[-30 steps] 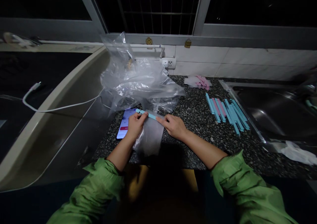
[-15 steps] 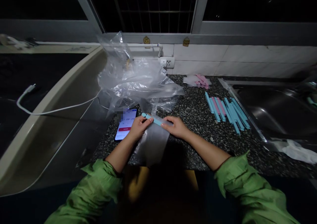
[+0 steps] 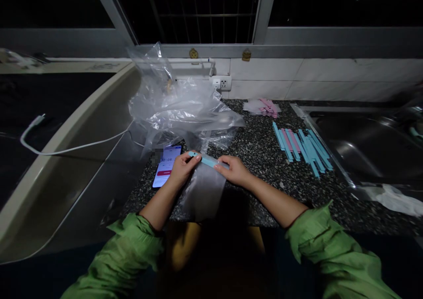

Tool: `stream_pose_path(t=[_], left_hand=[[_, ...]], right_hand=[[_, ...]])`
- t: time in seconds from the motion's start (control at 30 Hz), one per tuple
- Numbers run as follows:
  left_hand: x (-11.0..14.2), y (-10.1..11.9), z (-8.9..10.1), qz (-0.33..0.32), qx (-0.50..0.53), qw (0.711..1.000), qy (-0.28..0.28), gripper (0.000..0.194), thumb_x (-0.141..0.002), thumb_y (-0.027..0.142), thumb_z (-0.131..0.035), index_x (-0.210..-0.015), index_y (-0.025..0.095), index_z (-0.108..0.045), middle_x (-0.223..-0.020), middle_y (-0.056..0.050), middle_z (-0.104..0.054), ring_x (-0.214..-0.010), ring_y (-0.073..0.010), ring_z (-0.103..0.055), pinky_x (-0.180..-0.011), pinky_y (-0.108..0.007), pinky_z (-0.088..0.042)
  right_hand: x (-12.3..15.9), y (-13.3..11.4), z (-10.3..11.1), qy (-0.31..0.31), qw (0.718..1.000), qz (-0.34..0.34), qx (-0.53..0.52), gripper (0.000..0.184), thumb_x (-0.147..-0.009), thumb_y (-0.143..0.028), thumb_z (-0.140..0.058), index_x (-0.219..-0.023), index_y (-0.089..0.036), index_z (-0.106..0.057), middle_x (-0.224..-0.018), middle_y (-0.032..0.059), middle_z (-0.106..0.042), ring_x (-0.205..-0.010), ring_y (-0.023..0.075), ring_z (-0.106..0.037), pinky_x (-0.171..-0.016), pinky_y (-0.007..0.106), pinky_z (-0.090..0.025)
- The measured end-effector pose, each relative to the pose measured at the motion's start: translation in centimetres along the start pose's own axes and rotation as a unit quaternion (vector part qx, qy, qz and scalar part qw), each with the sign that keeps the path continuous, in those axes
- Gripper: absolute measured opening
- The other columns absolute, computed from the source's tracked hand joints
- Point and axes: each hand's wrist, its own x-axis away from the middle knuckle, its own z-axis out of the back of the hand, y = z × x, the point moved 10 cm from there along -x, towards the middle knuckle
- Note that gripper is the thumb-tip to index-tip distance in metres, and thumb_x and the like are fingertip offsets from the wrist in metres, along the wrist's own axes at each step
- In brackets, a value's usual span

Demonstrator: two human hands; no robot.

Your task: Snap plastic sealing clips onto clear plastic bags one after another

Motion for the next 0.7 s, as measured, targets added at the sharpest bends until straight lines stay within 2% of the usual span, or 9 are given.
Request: stream_pose_path(t=[0.13, 0.43, 0.7], left_hand=[[-0.16, 0.15, 0.41, -0.005, -0.007, 1.000, 0.017, 0.029, -0.060, 0.044, -0.065, -0.056, 0.016, -0.057, -0.055, 0.003, -0.054, -0.059, -0.0113, -0.047, -0.061, -0.023, -0.039], [-0.14, 0.41, 0.16, -0.014, -0.036, 0.999, 0.003, 0.029, -0.063, 0.042, -0.060, -0.053, 0.017, -0.053, -0.054, 0.004, -0.047, -0.057, -0.0102, -0.042, -0.060, -0.022, -0.035], [-0.24, 0.62, 0.33, -0.031, -0.056, 0.998, 0.012, 0.032, -0.063, 0.046, -0.061, -0.051, 0.017, -0.054, -0.055, 0.002, -0.050, -0.060, -0.0119, -0.046, -0.061, -0.023, -0.037]], right_hand=[[0.05, 0.00, 0.08, 0.004, 1.000, 0.001, 0.008, 0.025, -0.074, -0.038, -0.049, -0.067, -0.015, -0.055, -0.059, -0.0017, -0.050, -0.056, 0.0097, -0.043, -0.054, 0.021, -0.033], [0.06, 0.05, 0.29, 0.009, 1.000, 0.002, 0.020, 0.023, -0.075, -0.037, -0.050, -0.066, -0.015, -0.055, -0.058, -0.0018, -0.050, -0.055, 0.0095, -0.043, -0.053, 0.021, -0.033], [0.07, -0.04, 0.27, 0.012, 1.000, 0.004, 0.025, 0.023, -0.075, -0.036, -0.051, -0.065, -0.016, -0.055, -0.059, -0.0013, -0.052, -0.056, 0.0103, -0.046, -0.053, 0.021, -0.034]])
